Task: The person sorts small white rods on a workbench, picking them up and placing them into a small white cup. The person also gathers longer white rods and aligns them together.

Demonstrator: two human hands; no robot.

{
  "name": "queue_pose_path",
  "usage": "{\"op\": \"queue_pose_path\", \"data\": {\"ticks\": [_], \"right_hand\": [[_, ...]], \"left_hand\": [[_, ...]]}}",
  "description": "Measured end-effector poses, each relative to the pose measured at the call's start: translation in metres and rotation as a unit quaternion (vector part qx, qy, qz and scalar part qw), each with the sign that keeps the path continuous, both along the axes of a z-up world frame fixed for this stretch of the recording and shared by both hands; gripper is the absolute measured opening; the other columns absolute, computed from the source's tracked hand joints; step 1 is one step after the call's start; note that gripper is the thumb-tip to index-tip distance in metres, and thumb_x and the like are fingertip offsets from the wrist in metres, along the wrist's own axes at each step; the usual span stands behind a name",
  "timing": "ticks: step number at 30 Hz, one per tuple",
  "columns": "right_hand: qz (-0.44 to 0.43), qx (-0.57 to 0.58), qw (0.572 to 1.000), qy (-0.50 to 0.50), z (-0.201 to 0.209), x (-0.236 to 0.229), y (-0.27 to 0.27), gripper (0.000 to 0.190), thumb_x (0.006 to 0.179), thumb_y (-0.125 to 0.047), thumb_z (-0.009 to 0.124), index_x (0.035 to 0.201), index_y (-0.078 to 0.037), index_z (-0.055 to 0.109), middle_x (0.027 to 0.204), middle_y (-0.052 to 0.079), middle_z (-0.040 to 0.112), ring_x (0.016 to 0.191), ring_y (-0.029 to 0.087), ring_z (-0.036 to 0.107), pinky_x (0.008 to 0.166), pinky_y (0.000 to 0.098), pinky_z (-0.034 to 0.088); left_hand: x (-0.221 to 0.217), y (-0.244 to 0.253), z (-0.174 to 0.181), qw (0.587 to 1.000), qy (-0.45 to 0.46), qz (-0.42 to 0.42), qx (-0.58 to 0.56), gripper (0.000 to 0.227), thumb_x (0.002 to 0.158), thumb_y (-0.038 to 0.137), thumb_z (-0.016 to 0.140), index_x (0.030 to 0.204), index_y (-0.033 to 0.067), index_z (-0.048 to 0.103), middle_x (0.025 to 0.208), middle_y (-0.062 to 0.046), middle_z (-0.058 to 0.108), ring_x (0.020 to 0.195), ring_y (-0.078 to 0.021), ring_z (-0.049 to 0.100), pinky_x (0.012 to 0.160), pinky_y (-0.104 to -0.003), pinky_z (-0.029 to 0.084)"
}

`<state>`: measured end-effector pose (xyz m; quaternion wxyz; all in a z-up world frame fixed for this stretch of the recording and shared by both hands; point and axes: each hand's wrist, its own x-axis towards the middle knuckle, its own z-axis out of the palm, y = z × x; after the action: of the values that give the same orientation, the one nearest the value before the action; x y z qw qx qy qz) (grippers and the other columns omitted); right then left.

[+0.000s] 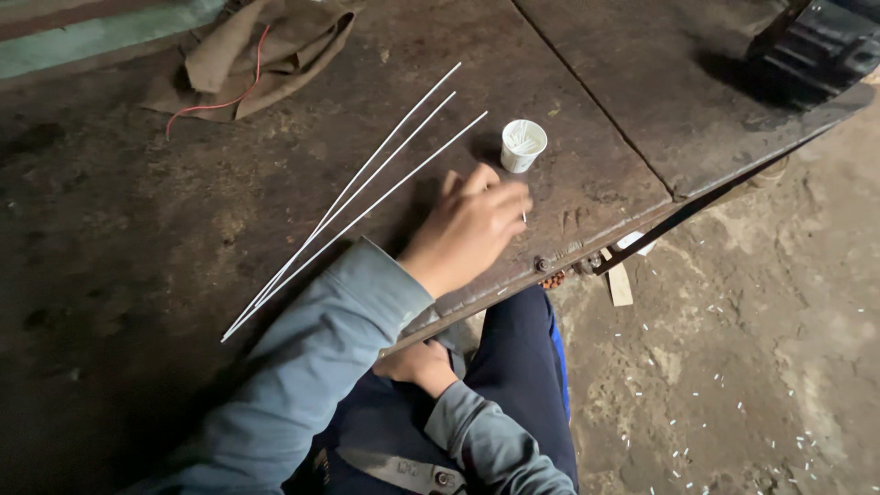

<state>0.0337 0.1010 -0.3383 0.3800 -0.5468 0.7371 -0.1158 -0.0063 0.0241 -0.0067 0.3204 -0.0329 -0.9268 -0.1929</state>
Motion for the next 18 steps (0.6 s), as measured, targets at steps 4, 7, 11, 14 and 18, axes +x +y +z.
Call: {"op": "queue_pose_path", "data": {"ticks": [4,7,11,14,18], "right_hand": [[0.043,0.036,0.997,0.058,0.038,0.008,-0.004,0.064,0.093,-0.05,0.05,0.151,-0.025,0.048,0.162,0.006,0.039,0.152,0.029,0.029,0.122,0.0441,0.023],[0.031,0.084,0.996,0.021,0.027,0.007,-0.005,0.056,0.091,-0.049,0.05,0.14,-0.025,0.058,0.149,0.005,0.053,0.144,0.028,0.043,0.117,0.0431,0.032],[0.046,-0.065,0.996,-0.03,-0.018,0.0,-0.008,0.047,0.086,-0.038,0.058,0.129,-0.021,0.065,0.136,0.008,0.061,0.131,0.029,0.052,0.107,0.0424,0.04],[0.069,-0.194,0.978,-0.037,-0.038,-0.003,-0.005,0.042,0.082,-0.03,0.064,0.121,-0.017,0.069,0.125,0.01,0.068,0.121,0.03,0.06,0.101,0.0418,0.046],[-0.013,-0.132,0.987,-0.09,-0.031,-0.012,0.002,0.037,0.076,-0.022,0.073,0.112,-0.012,0.075,0.11,0.014,0.075,0.107,0.031,0.069,0.091,0.0409,0.053]], "left_hand": [[0.003,0.002,0.004,0.998,-0.02,-0.052,0.002,0.023,0.089,0.024,0.075,0.105,0.0074,0.078,0.113,0.002,0.075,0.107,-0.0216,0.056,0.096,-0.046,0.04],[0.006,-0.005,0.005,0.995,-0.004,-0.101,0.023,0.034,0.083,0.032,0.081,0.102,0.0047,0.077,0.112,-0.003,0.074,0.103,-0.024,0.058,0.096,-0.043,0.044],[0.008,-0.012,0.007,0.988,-0.014,-0.139,0.061,0.029,0.083,0.029,0.082,0.101,0.0074,0.076,0.109,-0.004,0.073,0.103,-0.0256,0.062,0.091,-0.039,0.051],[0.01,-0.012,0.013,0.983,-0.042,-0.156,0.083,0.03,0.08,0.028,0.083,0.102,0.0085,0.076,0.099,-0.004,0.073,0.097,-0.0263,0.063,0.087,-0.039,0.053],[0.012,-0.014,0.021,0.974,-0.068,-0.194,0.098,0.033,0.076,0.026,0.085,0.103,0.0087,0.076,0.092,-0.006,0.072,0.089,-0.0254,0.063,0.081,-0.038,0.054]]}}
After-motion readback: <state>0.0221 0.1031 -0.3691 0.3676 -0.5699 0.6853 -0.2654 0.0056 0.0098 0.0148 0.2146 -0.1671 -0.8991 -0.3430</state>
